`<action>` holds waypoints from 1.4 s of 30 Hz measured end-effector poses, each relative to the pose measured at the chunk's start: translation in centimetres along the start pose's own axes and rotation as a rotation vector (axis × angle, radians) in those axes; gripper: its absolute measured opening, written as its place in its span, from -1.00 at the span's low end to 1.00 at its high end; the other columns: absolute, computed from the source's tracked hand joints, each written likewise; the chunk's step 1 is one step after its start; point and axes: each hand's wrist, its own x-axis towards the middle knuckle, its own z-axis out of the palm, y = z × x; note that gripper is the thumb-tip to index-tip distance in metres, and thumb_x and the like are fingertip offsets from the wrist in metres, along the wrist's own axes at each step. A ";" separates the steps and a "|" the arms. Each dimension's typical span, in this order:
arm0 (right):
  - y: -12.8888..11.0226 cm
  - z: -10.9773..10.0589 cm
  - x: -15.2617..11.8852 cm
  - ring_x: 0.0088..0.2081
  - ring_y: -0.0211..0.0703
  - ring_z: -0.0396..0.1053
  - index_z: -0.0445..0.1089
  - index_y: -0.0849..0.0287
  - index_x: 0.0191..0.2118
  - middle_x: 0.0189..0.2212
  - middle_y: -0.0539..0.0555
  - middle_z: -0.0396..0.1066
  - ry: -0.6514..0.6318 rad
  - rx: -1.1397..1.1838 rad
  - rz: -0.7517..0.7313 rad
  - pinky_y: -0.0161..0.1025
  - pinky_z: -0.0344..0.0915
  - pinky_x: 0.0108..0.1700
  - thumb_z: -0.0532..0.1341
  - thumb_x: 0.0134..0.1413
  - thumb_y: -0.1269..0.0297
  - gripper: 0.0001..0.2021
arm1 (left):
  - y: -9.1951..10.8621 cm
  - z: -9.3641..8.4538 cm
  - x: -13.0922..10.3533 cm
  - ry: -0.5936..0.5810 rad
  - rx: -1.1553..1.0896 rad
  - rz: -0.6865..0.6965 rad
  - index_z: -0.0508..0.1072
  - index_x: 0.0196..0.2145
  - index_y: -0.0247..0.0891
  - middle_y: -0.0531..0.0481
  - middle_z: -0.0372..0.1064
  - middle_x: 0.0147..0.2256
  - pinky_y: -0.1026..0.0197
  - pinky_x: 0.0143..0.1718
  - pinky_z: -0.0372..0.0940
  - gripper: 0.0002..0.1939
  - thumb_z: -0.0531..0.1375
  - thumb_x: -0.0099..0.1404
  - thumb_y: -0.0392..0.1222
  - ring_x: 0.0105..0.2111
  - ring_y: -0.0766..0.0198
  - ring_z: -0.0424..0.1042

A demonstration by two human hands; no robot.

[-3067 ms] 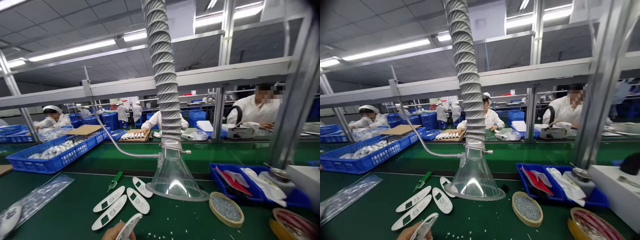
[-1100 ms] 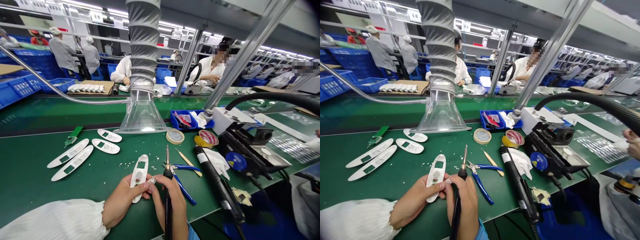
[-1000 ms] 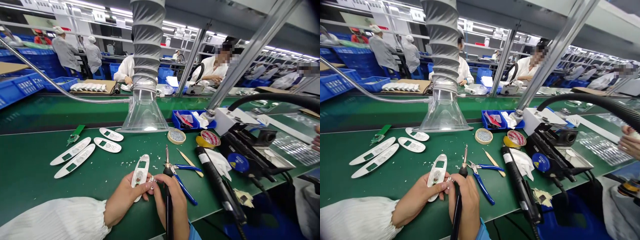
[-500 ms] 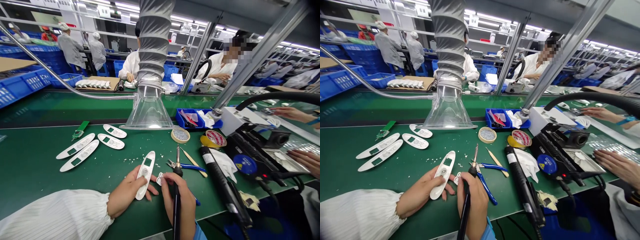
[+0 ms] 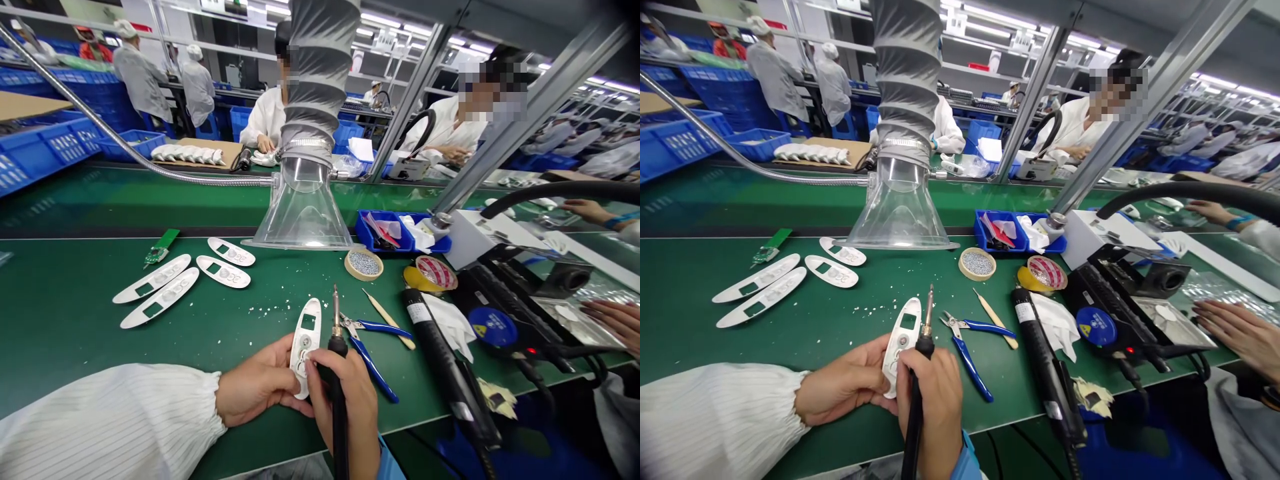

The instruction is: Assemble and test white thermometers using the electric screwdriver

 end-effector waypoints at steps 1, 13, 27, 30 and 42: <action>0.0 0.0 0.0 -0.42 -0.21 0.22 0.25 0.17 -0.24 -0.45 0.04 0.31 -0.011 -0.001 -0.009 -0.27 0.18 -0.41 0.18 0.00 0.49 -0.82 | 0.0 0.0 0.0 0.007 0.013 -0.001 0.19 -0.03 -0.28 -0.01 0.35 -0.35 0.18 -0.30 0.32 -0.41 0.08 -0.07 -0.52 -0.36 0.33 0.36; 0.5 0.1 -0.3 -0.39 -0.20 0.17 0.23 0.17 -0.17 -0.42 0.05 0.31 -0.090 0.019 -0.031 -0.28 0.10 -0.40 0.16 0.01 0.54 -0.76 | -0.4 0.2 0.2 0.041 0.043 0.019 0.22 -0.05 -0.31 -0.01 0.34 -0.31 0.24 -0.32 0.30 -0.55 0.13 0.06 -0.39 -0.38 0.38 0.34; -0.1 0.1 -0.6 -0.36 -0.19 0.22 0.25 0.15 -0.16 -0.39 0.06 0.31 -0.052 0.008 0.018 -0.25 0.21 -0.36 0.16 0.03 0.50 -0.77 | -0.5 0.4 0.1 0.161 0.065 0.021 0.19 0.00 -0.33 -0.06 0.34 -0.31 0.21 -0.32 0.30 -0.58 0.06 0.15 -0.29 -0.39 0.35 0.34; -0.1 -0.1 -0.9 -0.27 -0.19 0.30 0.25 0.15 -0.15 -0.28 0.06 0.36 0.065 -0.005 0.078 -0.24 0.28 -0.26 0.18 0.02 0.47 -0.76 | -0.6 0.3 0.2 0.169 0.069 0.023 0.17 0.01 -0.34 -0.10 0.34 -0.27 0.18 -0.31 0.31 -0.57 0.05 0.15 -0.31 -0.37 0.30 0.36; -1.0 0.9 -0.5 -0.45 -0.34 0.38 0.17 0.15 -0.13 -0.32 0.06 0.34 0.089 0.171 0.329 -0.46 0.37 -0.51 0.15 0.02 0.39 -0.74 | -1.4 -0.4 -0.2 0.127 0.283 0.166 0.18 0.05 -0.14 -0.02 0.29 -0.12 0.23 -0.13 0.22 -0.61 0.02 0.26 -0.14 -0.18 0.28 0.30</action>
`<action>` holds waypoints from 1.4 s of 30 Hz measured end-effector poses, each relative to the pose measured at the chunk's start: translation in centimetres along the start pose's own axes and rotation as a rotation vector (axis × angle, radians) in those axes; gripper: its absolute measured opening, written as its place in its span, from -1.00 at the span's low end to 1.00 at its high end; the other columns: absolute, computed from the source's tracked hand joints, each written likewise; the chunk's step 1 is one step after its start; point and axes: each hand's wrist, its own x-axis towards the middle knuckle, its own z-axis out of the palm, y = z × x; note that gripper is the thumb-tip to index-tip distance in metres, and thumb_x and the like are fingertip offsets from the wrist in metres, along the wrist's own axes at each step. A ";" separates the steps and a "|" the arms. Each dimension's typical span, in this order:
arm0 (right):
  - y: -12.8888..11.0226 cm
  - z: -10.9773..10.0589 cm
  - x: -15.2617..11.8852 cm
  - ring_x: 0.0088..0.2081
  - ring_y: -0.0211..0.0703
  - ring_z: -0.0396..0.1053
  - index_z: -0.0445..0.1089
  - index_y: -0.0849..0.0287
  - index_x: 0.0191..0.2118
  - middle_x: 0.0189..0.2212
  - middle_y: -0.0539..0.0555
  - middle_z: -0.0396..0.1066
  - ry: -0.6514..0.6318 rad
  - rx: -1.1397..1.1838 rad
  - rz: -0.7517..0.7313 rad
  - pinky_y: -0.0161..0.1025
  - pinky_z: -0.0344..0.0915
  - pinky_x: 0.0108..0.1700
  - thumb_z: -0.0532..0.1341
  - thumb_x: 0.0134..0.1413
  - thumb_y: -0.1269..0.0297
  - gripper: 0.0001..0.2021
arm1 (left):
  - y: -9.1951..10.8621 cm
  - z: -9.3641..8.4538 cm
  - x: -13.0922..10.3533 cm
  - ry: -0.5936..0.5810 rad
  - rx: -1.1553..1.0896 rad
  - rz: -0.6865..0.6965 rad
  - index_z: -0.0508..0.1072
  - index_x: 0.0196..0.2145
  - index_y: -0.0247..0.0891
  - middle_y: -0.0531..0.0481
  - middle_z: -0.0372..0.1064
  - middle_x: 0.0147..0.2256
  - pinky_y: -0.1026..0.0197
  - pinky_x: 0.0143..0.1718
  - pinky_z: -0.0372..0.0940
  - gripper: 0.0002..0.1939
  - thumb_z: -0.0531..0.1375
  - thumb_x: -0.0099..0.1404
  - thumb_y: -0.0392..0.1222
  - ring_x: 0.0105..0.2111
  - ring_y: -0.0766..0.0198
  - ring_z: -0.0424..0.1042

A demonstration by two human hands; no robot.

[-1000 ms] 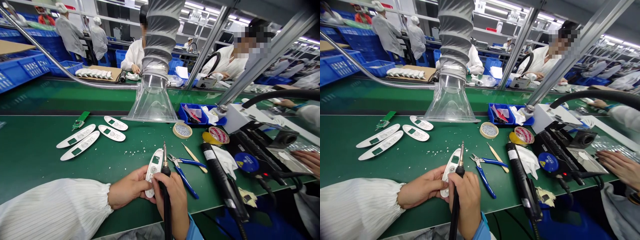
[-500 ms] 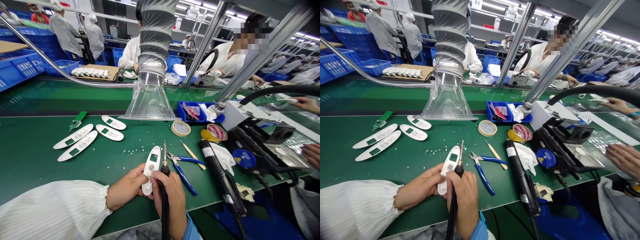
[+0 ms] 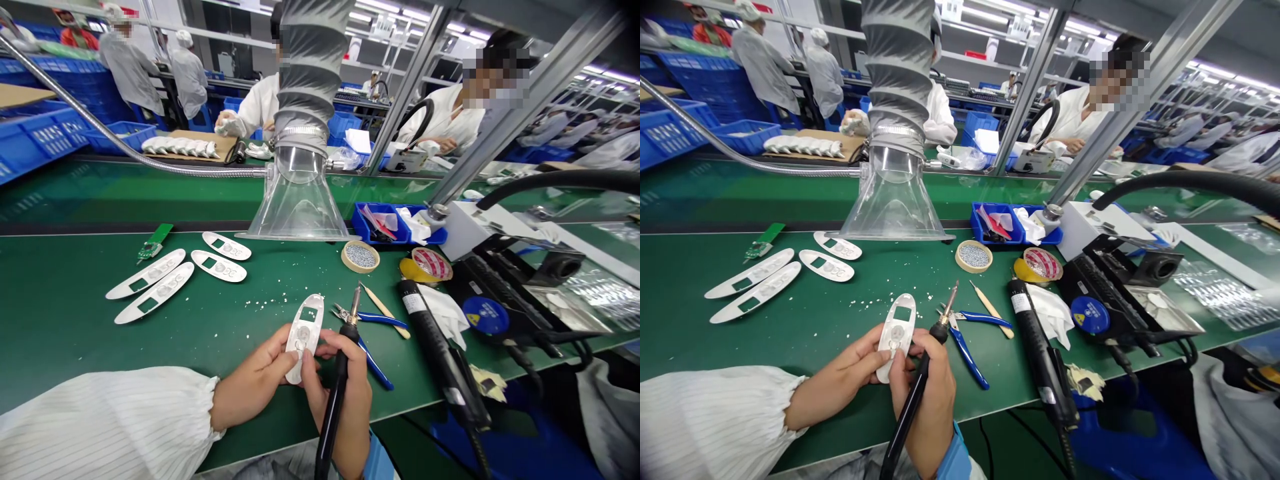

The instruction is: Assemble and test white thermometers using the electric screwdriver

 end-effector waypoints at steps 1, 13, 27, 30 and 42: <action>-0.2 0.1 0.1 -0.46 -0.35 0.37 0.18 0.15 -0.12 -0.37 0.03 0.33 0.003 0.008 0.016 -0.48 0.38 -0.50 0.15 0.02 0.39 -0.74 | -0.1 0.0 0.0 -0.004 0.009 0.006 0.17 0.06 -0.13 -0.02 0.28 -0.10 0.22 -0.12 0.22 -0.60 0.02 0.26 -0.14 -0.16 0.27 0.29; 0.1 0.5 0.0 -0.45 -0.30 0.38 0.16 0.17 -0.10 -0.36 0.05 0.31 -0.079 0.067 0.198 -0.41 0.39 -0.50 0.15 0.06 0.32 -0.74 | 0.8 0.3 0.2 0.033 0.118 0.061 0.19 0.03 -0.22 -0.06 0.29 -0.13 0.28 -0.25 0.21 -0.59 0.04 0.25 -0.06 -0.18 0.25 0.29; -0.7 0.7 0.3 -0.36 -0.21 0.43 0.16 0.15 -0.09 -0.23 0.14 0.35 -0.014 0.105 0.222 -0.28 0.44 -0.37 0.14 0.06 0.32 -0.73 | 1.3 0.6 0.3 0.086 0.084 0.026 0.20 0.03 -0.28 -0.14 0.36 -0.15 0.23 -0.30 0.31 -0.49 0.10 0.19 0.03 -0.20 0.18 0.36; -0.9 0.7 0.6 -0.36 -0.23 0.42 0.16 0.15 -0.12 -0.19 0.15 0.34 0.036 0.091 0.182 -0.29 0.43 -0.40 0.15 0.05 0.32 -0.75 | 1.4 0.7 0.1 0.094 0.069 -0.006 0.15 0.07 -0.30 -0.15 0.36 -0.15 0.24 -0.35 0.33 -0.46 0.08 0.20 0.02 -0.30 0.25 0.39; -1.6 0.9 0.8 -0.51 -0.28 0.38 0.17 0.15 -0.10 -0.42 0.03 0.35 0.033 0.132 0.291 -0.36 0.37 -0.50 0.17 0.00 0.32 -0.69 | 1.3 0.6 0.1 0.050 0.069 -0.031 0.13 0.03 -0.30 0.06 0.31 -0.65 0.38 -0.71 0.22 -0.51 -0.01 0.25 0.06 -0.70 0.34 0.33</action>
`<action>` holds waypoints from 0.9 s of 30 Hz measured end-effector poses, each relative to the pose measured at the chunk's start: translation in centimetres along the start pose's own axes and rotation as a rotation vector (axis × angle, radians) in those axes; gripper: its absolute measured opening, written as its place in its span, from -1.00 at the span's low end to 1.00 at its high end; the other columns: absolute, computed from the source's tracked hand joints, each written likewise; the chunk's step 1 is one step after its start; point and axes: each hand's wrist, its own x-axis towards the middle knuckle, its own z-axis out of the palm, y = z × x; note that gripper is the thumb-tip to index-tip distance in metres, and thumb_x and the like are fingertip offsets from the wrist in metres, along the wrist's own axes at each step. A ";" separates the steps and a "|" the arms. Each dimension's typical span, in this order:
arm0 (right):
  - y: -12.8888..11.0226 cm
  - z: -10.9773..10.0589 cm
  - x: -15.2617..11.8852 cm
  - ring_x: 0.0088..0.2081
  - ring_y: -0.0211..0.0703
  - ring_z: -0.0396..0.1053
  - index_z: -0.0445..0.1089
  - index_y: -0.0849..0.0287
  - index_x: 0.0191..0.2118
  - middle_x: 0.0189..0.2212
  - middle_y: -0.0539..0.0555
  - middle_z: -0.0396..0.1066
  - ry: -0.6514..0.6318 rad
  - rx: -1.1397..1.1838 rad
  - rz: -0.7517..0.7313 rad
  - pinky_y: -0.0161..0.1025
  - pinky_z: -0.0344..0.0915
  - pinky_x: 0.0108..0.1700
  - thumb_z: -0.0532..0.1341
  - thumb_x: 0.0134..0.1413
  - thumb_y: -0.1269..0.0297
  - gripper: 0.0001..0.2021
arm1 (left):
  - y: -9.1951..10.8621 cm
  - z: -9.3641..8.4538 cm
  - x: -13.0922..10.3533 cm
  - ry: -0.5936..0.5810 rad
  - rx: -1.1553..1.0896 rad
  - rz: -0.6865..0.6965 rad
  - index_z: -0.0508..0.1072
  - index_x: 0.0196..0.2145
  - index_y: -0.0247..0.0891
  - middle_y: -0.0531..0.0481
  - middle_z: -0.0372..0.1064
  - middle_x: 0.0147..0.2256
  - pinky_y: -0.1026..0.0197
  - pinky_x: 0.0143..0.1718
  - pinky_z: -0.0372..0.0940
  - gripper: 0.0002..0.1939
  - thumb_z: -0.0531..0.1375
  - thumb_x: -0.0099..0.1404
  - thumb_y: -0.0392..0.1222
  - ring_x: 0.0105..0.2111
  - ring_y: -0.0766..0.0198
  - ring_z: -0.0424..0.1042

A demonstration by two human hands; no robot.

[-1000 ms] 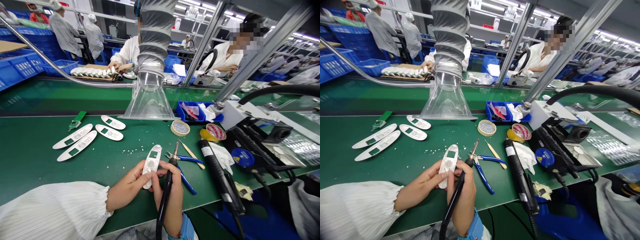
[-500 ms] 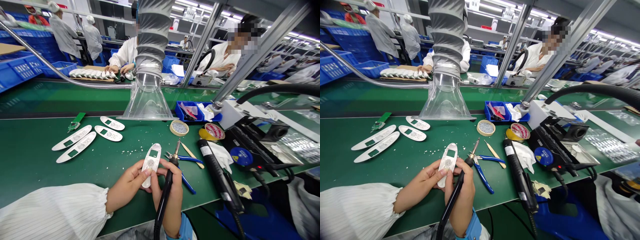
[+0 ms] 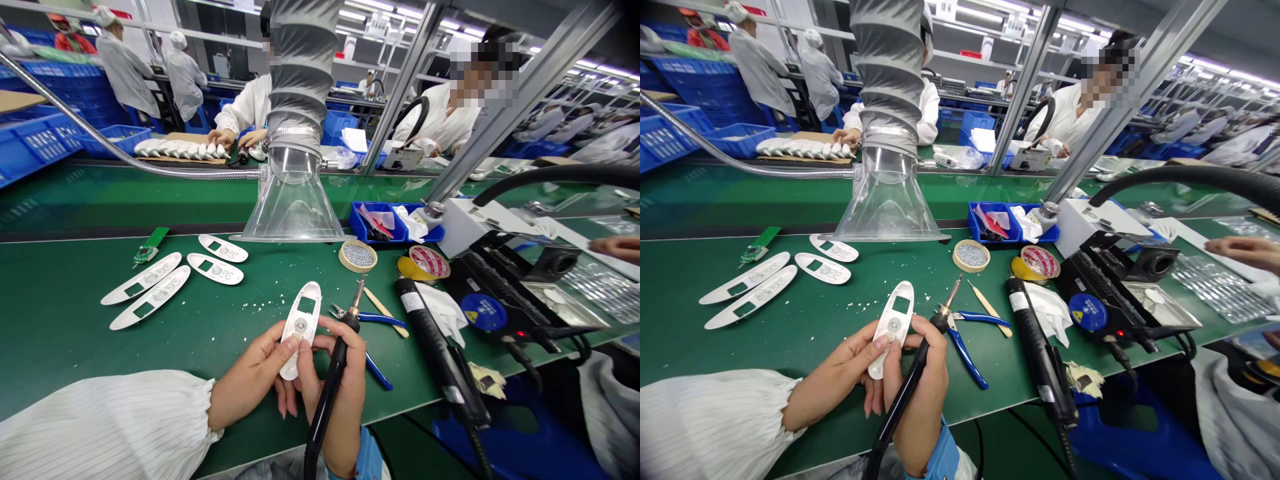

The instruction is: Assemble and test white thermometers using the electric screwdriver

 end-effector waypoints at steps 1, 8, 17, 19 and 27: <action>0.0 0.0 0.0 -0.51 -0.28 0.38 0.17 0.15 -0.09 -0.43 0.02 0.35 -0.015 0.026 0.011 -0.37 0.37 -0.51 0.17 0.01 0.33 -0.69 | -0.1 0.0 0.0 0.001 -0.001 0.002 0.13 0.02 -0.29 0.07 0.31 -0.65 0.40 -0.73 0.19 -0.51 -0.01 0.25 0.07 -0.71 0.36 0.32; -0.1 0.5 0.0 -0.59 -0.34 0.37 0.15 0.12 -0.09 -0.45 -0.03 0.35 -0.055 0.088 0.034 -0.44 0.34 -0.59 0.16 0.03 0.33 -0.70 | -0.4 -0.1 0.0 0.062 0.018 0.034 0.17 -0.05 -0.31 0.13 0.23 -0.72 0.47 -0.82 0.07 -0.52 0.00 0.23 0.10 -0.80 0.42 0.21; 0.3 -2.4 0.5 -0.43 -0.31 0.41 0.23 0.15 -0.14 -0.39 0.00 0.40 -0.031 -0.051 -0.104 -0.33 0.38 -0.31 0.17 0.06 0.31 -0.78 | 0.8 -1.5 -0.2 0.156 -0.026 -0.033 0.08 0.03 -0.26 0.14 0.24 -0.70 0.48 -0.86 -0.01 -0.49 0.00 0.23 0.09 -0.83 0.44 0.13; 0.5 -3.4 0.5 -0.46 -0.34 0.40 0.27 0.15 -0.18 -0.36 0.01 0.41 -0.043 -0.035 -0.105 -0.37 0.37 -0.36 0.12 0.11 0.32 -0.85 | 0.9 -2.0 -0.2 0.180 -0.020 -0.044 0.08 0.02 -0.26 0.14 0.24 -0.70 0.48 -0.86 -0.01 -0.49 0.01 0.22 0.09 -0.83 0.43 0.14; 1.3 -5.5 1.0 -0.47 -0.30 0.30 0.19 0.16 -0.04 -0.42 0.04 0.30 0.104 -0.017 -0.099 -0.36 0.28 -0.46 0.14 0.06 0.18 -0.65 | 1.1 -3.1 0.2 0.219 0.045 -0.032 0.09 0.02 -0.25 0.14 0.26 -0.69 0.46 -0.87 0.03 -0.48 0.01 0.21 0.11 -0.82 0.42 0.16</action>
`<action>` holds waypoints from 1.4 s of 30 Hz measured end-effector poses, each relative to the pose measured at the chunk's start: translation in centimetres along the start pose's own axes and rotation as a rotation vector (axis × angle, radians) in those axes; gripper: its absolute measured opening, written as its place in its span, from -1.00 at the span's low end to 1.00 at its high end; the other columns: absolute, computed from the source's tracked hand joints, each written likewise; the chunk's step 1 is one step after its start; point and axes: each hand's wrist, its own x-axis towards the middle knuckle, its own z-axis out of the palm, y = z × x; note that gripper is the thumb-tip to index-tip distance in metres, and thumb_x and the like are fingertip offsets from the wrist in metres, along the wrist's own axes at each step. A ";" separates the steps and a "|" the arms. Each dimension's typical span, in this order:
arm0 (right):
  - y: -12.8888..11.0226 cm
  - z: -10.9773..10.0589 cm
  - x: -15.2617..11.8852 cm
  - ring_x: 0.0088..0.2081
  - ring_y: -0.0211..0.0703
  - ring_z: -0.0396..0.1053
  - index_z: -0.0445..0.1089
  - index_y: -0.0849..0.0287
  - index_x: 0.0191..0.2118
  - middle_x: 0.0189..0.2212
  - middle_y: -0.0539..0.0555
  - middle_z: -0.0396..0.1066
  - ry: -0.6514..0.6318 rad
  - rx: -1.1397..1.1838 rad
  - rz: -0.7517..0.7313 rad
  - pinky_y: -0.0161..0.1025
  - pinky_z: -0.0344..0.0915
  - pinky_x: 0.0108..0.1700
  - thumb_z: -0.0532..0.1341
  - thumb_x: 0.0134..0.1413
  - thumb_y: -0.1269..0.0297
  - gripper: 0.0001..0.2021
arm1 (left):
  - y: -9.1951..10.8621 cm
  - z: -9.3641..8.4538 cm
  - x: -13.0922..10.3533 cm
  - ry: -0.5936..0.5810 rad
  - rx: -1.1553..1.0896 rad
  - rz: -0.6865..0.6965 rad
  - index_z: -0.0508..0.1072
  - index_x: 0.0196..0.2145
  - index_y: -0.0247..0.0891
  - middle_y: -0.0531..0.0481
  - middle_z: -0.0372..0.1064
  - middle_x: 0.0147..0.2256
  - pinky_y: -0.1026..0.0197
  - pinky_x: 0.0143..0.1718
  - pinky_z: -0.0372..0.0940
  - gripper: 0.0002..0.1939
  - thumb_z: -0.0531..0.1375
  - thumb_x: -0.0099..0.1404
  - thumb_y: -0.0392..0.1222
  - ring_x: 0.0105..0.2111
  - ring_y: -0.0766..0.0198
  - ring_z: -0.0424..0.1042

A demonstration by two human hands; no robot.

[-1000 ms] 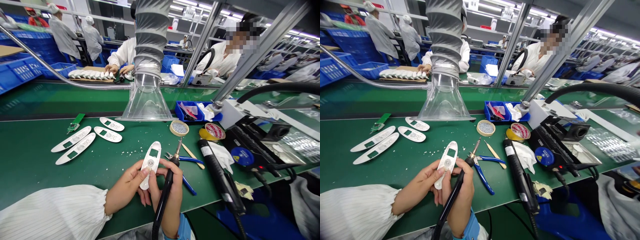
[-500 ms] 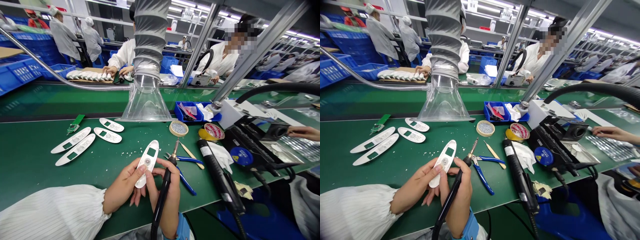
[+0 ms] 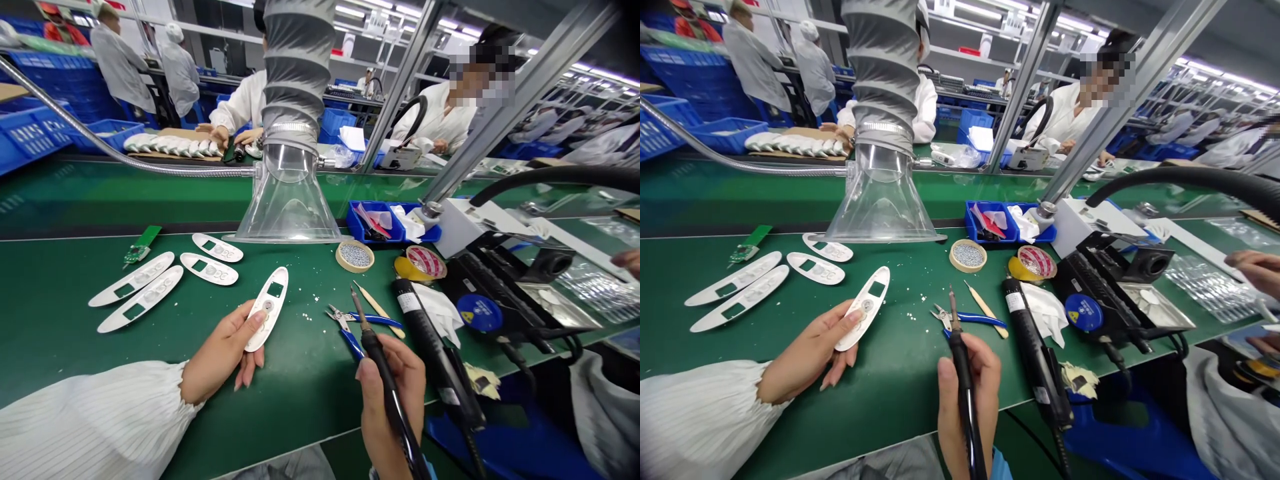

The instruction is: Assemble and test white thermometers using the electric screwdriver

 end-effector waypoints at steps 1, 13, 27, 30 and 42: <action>0.0 -0.2 0.2 -0.43 -0.30 0.31 0.23 0.16 -0.11 -0.38 0.05 0.30 0.005 -0.023 -0.023 -0.37 0.28 -0.43 0.17 0.04 0.22 -0.72 | 0.0 0.0 0.0 0.000 0.015 0.004 0.08 0.02 -0.25 0.14 0.26 -0.69 0.46 -0.87 0.03 -0.47 0.00 0.21 0.11 -0.82 0.42 0.17; 0.7 -1.8 -0.1 -0.49 -0.29 0.21 0.36 0.20 -0.42 -0.55 0.01 0.21 -0.049 -0.045 -0.008 -0.35 0.14 -0.44 0.02 0.16 0.22 -0.74 | 0.0 -0.3 0.2 0.008 0.173 0.053 0.01 0.13 -0.19 0.16 0.24 -0.71 0.46 -0.86 0.03 -0.41 -0.01 0.22 0.12 -0.83 0.41 0.16; -0.2 -0.2 1.1 -0.51 -0.32 0.19 0.36 0.20 -0.40 -0.54 0.00 0.25 -0.120 -0.104 -0.143 -0.37 0.12 -0.46 0.03 0.15 0.30 -0.79 | 1.0 -1.1 0.5 0.078 0.072 0.026 0.06 0.11 -0.18 0.17 0.21 -0.74 0.45 -0.89 -0.02 -0.39 0.05 0.17 0.13 -0.85 0.43 0.07; 0.0 0.4 2.3 -0.44 -0.26 0.26 0.38 0.21 -0.41 -0.50 0.04 0.30 -0.173 -0.157 -0.191 -0.33 0.17 -0.39 0.03 0.15 0.30 -0.78 | 0.9 -1.0 0.6 0.069 0.088 0.035 0.07 0.10 -0.17 0.17 0.21 -0.73 0.46 -0.88 -0.01 -0.40 0.04 0.18 0.12 -0.85 0.44 0.07; 0.7 1.4 4.7 -0.47 -0.30 0.25 0.37 0.22 -0.51 -0.56 -0.01 0.29 -0.188 -0.198 -0.163 -0.32 0.14 -0.38 0.01 0.18 0.26 -0.68 | 0.7 -1.1 0.8 0.036 0.085 0.052 0.05 0.11 -0.17 0.17 0.21 -0.73 0.47 -0.89 -0.02 -0.42 -0.01 0.21 0.14 -0.85 0.43 0.10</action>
